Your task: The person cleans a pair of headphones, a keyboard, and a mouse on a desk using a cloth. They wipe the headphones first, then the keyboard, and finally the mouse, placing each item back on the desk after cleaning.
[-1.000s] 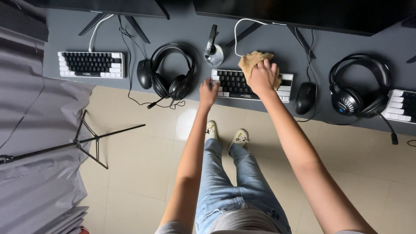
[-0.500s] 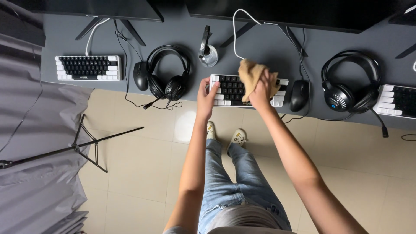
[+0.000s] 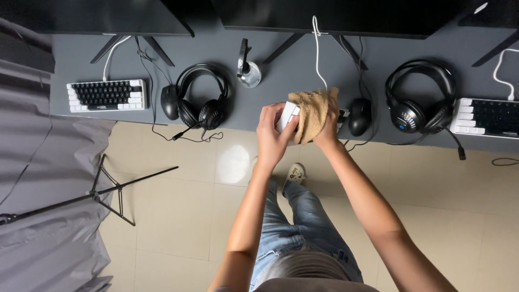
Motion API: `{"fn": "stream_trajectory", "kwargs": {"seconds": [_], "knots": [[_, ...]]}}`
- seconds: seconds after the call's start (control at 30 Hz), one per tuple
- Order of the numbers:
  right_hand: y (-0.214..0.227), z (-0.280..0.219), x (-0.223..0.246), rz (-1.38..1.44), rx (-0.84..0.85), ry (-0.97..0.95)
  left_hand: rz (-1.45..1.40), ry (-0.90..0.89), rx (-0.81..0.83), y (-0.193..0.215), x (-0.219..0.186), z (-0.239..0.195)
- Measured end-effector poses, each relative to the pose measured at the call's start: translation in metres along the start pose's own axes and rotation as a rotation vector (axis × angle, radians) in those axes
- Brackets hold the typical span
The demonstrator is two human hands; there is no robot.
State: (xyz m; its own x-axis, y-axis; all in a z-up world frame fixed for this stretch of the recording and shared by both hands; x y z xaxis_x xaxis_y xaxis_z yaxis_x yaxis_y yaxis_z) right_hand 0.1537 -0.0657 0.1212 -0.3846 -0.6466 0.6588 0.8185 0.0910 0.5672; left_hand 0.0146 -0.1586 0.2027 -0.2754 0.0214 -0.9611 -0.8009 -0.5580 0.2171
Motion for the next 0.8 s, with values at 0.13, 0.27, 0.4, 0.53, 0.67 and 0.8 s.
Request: {"fn": "stream_trajectory", "kwargs": {"seconds": [0.13, 0.27, 0.4, 0.53, 0.67, 0.8], "knots": [[-0.015, -0.009, 0.004, -0.083, -0.025, -0.102, -0.111, 0.055, 0.012, -0.021, 0.008, -0.004], [-0.020, -0.023, 0.024, 0.082, -0.101, -0.148, -0.165, 0.137, -0.047, -0.033, 0.039, -0.011], [-0.006, -0.029, 0.045, 0.228, -0.072, -0.150, -0.363, 0.158, -0.021, -0.036, 0.020, -0.003], [-0.002, -0.044, 0.052, 0.216, -0.025, -0.168, -0.616, 0.287, 0.059, -0.042, 0.006, 0.001], [-0.001, -0.059, 0.064, 0.230, 0.017, -0.072, -0.828, 0.369, 0.063, -0.044, 0.012, 0.007], [-0.017, -0.083, 0.034, 0.337, 0.127, -0.268, -0.889, 0.478, 0.023, -0.040, 0.028, 0.010]]}}
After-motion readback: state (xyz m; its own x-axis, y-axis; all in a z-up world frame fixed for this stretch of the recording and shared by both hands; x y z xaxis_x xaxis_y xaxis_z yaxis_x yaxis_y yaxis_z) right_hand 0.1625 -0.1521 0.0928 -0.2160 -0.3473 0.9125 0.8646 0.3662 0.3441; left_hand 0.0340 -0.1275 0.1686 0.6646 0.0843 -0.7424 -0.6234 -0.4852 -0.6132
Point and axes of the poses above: each hand's wrist, its own z-axis towards the middle knuckle, its own y-axis out of the back of the hand, x = y × z, the point moved 6 cm from there along z, towards the middle knuckle, and after that the axes turned 3 degrees about -x, right-handed, at the moved point
